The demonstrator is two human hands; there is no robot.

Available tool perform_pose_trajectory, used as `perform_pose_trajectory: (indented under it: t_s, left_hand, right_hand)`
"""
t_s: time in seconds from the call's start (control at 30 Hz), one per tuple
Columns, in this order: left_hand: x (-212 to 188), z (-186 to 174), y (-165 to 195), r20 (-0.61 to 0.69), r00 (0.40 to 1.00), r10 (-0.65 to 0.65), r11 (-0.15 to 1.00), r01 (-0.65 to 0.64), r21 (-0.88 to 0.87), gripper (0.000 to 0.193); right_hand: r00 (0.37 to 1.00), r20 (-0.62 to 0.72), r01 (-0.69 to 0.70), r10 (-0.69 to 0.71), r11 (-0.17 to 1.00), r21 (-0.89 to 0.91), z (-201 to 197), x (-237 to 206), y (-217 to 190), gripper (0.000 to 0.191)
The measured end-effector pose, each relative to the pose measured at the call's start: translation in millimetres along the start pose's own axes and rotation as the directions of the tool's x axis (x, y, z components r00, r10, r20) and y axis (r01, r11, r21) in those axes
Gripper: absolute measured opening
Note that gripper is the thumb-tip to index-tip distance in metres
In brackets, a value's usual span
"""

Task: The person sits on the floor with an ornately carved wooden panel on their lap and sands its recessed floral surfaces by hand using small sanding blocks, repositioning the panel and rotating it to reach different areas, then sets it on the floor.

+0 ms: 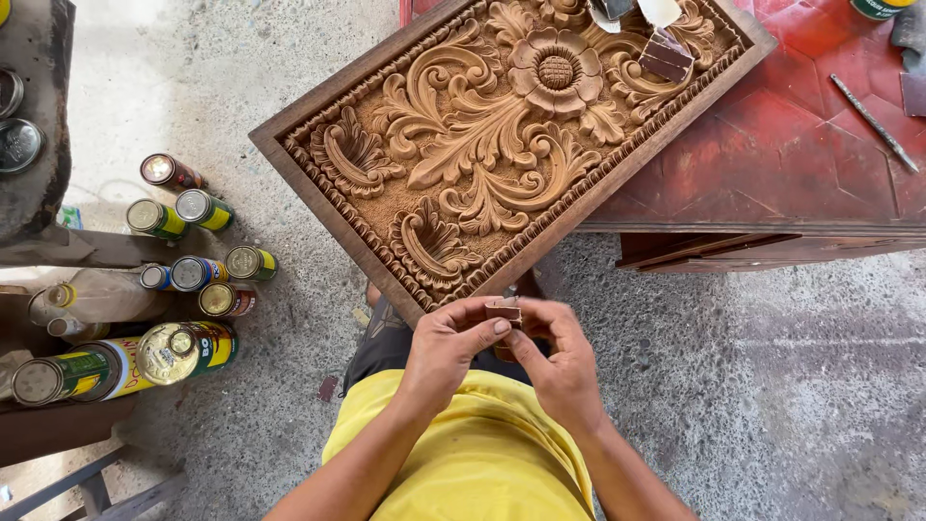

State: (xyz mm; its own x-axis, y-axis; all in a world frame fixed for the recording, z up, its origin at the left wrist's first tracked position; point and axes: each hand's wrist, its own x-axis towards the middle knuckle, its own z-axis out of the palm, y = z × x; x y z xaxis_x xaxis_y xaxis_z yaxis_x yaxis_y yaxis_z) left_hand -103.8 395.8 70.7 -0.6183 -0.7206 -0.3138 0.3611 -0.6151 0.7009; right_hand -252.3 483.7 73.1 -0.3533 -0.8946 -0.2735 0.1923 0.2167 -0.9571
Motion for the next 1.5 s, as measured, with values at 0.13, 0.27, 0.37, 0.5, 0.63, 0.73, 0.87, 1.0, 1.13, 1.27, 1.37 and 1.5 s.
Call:
perform_pose_trajectory:
  t_s: [0.13, 0.27, 0.37, 0.5, 0.63, 0.73, 0.87, 1.0, 1.13, 1.27, 1.37, 1.5]
  left_hand:
    - [5, -14, -6, -0.016, 0.999, -0.049, 0.999, 0.049, -0.025, 0.032]
    - [8, -21, -12, -0.097, 0.980, -0.172, 0.985, 0.173, 0.003, 0.026]
    - [10, -23, -17, -0.182, 0.975, -0.130, 0.981, 0.154, 0.121, 0.023]
    - [10, -24, -19, -0.201, 0.973, -0.113, 0.970, 0.152, 0.189, 0.020]
    - [8, -27, -19, -0.149, 0.978, -0.145, 0.974, 0.168, 0.154, 0.018]
    - [7, -28, -21, -0.104, 0.989, -0.106, 0.967, 0.127, 0.222, 0.018]
    - [7, -29, -21, -0.053, 0.992, -0.115, 0.959, 0.125, 0.254, 0.017]
    - [6, -27, -16, -0.070, 0.993, -0.094, 0.937, 0.112, 0.331, 0.015]
    - [1, -23, -10, -0.092, 0.993, -0.073, 0.876, 0.108, 0.469, 0.014]
    - [-4, -23, -10, -0.133, 0.990, -0.038, 0.824, 0.106, 0.557, 0.014]
    - [-7, -29, -9, -0.134, 0.990, 0.034, 0.889, 0.031, 0.457, 0.015]
    - [-16, -41, -4, -0.036, 0.999, -0.023, 0.909, 0.036, 0.414, 0.017]
  right_hand:
    - [0.989, 0.087, -0.127, 0.122, 0.990, 0.066, -8, 4, 7, 0.043]
    - [0.987, 0.142, -0.079, 0.070, 0.995, 0.056, -10, 5, 17, 0.033]
    - [0.986, 0.151, -0.077, 0.070, 0.996, 0.037, -5, 2, 22, 0.036]
    - [0.988, 0.100, -0.119, 0.122, 0.992, -0.034, 0, -1, 25, 0.028]
    - [0.987, 0.100, -0.119, 0.123, 0.992, -0.049, -5, 2, 25, 0.020]
    - [0.973, 0.154, -0.162, 0.174, 0.983, -0.085, -12, 6, 27, 0.017]
    - [0.965, 0.224, -0.122, 0.134, 0.990, -0.066, -16, 9, 32, 0.012]
    - [0.961, 0.212, -0.183, 0.179, 0.983, 0.003, -13, 7, 37, 0.013]
    - [0.974, 0.170, -0.143, 0.152, 0.988, -0.064, -8, 2, 37, 0.011]
    - [0.975, 0.201, -0.074, 0.098, 0.989, -0.124, -4, -1, 29, 0.013]
    - [0.929, 0.305, -0.227, 0.211, 0.974, 0.017, 1, -4, 18, 0.015]
    - [0.932, 0.234, -0.274, 0.276, 0.961, -0.043, 10, -16, 5, 0.017]
